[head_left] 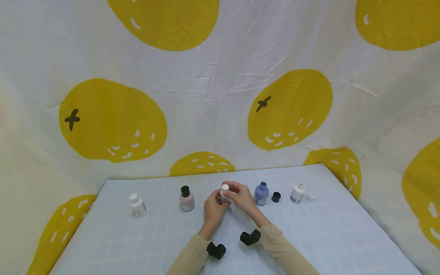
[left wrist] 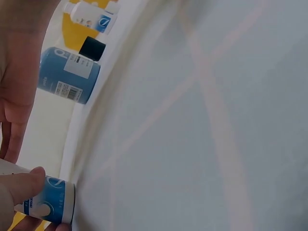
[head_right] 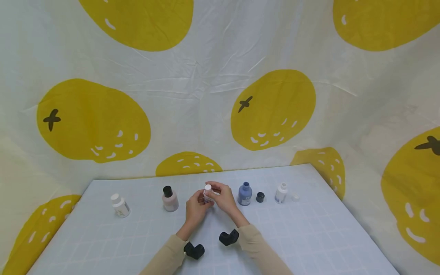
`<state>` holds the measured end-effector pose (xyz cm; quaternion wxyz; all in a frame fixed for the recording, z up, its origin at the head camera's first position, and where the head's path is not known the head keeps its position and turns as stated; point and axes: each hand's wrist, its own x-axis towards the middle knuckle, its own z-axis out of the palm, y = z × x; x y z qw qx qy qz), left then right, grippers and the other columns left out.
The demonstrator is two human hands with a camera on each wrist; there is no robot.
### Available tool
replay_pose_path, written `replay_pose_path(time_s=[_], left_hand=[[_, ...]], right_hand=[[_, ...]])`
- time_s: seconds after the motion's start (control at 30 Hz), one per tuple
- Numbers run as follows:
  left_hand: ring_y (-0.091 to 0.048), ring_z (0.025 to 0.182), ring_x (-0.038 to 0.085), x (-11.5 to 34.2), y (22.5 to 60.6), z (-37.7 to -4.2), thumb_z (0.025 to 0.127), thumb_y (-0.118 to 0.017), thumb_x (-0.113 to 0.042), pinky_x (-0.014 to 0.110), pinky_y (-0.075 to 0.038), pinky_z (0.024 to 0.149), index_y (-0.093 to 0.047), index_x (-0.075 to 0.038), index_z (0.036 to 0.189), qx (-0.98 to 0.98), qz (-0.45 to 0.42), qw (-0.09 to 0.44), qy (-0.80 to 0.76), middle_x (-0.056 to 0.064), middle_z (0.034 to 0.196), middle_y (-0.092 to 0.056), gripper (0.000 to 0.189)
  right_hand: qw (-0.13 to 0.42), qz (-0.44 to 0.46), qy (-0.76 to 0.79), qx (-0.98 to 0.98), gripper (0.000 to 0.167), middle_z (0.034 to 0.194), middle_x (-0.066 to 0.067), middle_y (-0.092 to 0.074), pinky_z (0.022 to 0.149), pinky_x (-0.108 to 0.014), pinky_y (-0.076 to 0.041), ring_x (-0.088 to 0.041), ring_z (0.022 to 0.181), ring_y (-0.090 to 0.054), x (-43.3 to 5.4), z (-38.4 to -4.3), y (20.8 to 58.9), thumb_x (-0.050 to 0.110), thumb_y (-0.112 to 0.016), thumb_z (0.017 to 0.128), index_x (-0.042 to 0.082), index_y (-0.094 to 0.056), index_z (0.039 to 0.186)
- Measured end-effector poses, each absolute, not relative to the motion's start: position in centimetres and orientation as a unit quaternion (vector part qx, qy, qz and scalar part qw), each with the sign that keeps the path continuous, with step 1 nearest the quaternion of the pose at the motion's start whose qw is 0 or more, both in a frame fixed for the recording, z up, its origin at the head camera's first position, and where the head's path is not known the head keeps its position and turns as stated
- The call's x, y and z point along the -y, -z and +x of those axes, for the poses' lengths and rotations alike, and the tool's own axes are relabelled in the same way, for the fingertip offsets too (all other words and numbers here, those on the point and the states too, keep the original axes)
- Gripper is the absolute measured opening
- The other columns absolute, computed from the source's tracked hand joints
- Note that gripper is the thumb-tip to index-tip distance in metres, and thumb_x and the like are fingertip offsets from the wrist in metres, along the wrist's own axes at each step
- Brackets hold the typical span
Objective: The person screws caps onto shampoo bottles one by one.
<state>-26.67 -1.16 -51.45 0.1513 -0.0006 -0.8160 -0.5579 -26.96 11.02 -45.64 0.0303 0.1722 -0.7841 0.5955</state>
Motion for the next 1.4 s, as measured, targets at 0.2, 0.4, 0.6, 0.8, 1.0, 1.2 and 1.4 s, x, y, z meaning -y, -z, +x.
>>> replay_pose_path(time_s=[0.2,0.4,0.6,0.8,1.0,1.2,1.4], left_hand=[[-0.069,0.095,0.028,1.3,51.6,-26.6,0.078,-0.076,-0.001,0.039,-0.056,0.080,-0.062,-0.001,0.118,0.815,-0.012,0.138,0.563,0.017,0.107,-0.069,0.043],[-0.068,0.098,0.030,1.3,52.0,-26.2,0.080,-0.072,0.000,0.039,-0.056,0.080,-0.061,-0.002,0.122,0.820,-0.007,0.143,0.554,0.018,0.109,-0.069,0.044],[-0.068,0.099,0.031,1.4,51.8,-25.6,0.083,-0.066,0.003,0.039,-0.056,0.081,-0.061,-0.003,0.123,0.823,0.002,0.139,0.550,0.018,0.113,-0.068,0.040],[-0.069,0.089,0.029,2.2,51.0,-24.8,0.084,-0.066,-0.003,0.039,-0.056,0.075,-0.062,-0.004,0.121,0.828,0.015,0.100,0.551,0.019,0.109,-0.069,0.038],[-0.067,0.075,0.019,3.2,50.5,-23.8,0.083,-0.064,-0.006,0.033,-0.050,0.066,-0.061,-0.004,0.120,0.847,0.023,0.031,0.530,0.014,0.098,-0.070,0.038],[-0.063,0.073,0.015,3.1,50.1,-22.5,0.083,-0.063,-0.006,0.032,-0.049,0.065,-0.061,-0.003,0.120,0.851,0.003,-0.006,0.525,0.010,0.094,-0.069,0.037],[-0.065,0.082,0.020,2.5,49.9,-21.5,0.087,-0.063,-0.009,0.036,-0.054,0.070,-0.060,-0.002,0.121,0.842,-0.076,-0.070,0.529,0.012,0.100,-0.069,0.035]], right_hand=[[0.050,0.186,-0.594,0.781,0.039,0.124,-0.027,-0.061,0.097,-0.043,-0.047,-0.042,0.117,-0.057,-11.1,-27.8,47.2,0.001,-0.065,0.087,-0.010,-0.057,0.124],[0.068,0.190,-0.582,0.788,0.040,0.123,-0.025,-0.062,0.095,-0.038,-0.050,-0.038,0.115,-0.059,-11.6,-28.5,49.3,0.002,-0.067,0.087,-0.007,-0.058,0.125],[0.080,0.175,-0.569,0.800,0.038,0.121,-0.024,-0.064,0.092,-0.040,-0.052,-0.038,0.112,-0.061,-12.0,-28.1,49.5,0.004,-0.068,0.086,-0.005,-0.060,0.123],[0.078,0.169,-0.536,0.824,0.036,0.121,-0.020,-0.065,0.092,-0.040,-0.052,-0.035,0.112,-0.061,-12.8,-27.3,49.5,0.003,-0.067,0.086,-0.001,-0.062,0.122],[0.068,0.182,-0.484,0.853,0.036,0.123,-0.014,-0.065,0.091,-0.041,-0.052,-0.031,0.111,-0.062,-14.3,-25.9,49.4,0.003,-0.067,0.086,0.004,-0.063,0.121],[0.066,0.211,-0.440,0.870,0.032,0.119,-0.006,-0.067,0.088,-0.039,-0.053,-0.024,0.107,-0.063,-16.2,-25.0,48.9,0.008,-0.067,0.088,0.010,-0.064,0.119],[0.071,0.268,-0.419,0.865,0.026,0.112,-0.007,-0.070,0.079,-0.030,-0.054,-0.027,0.098,-0.065,-18.5,-24.0,48.8,0.009,-0.066,0.089,0.007,-0.066,0.115]])
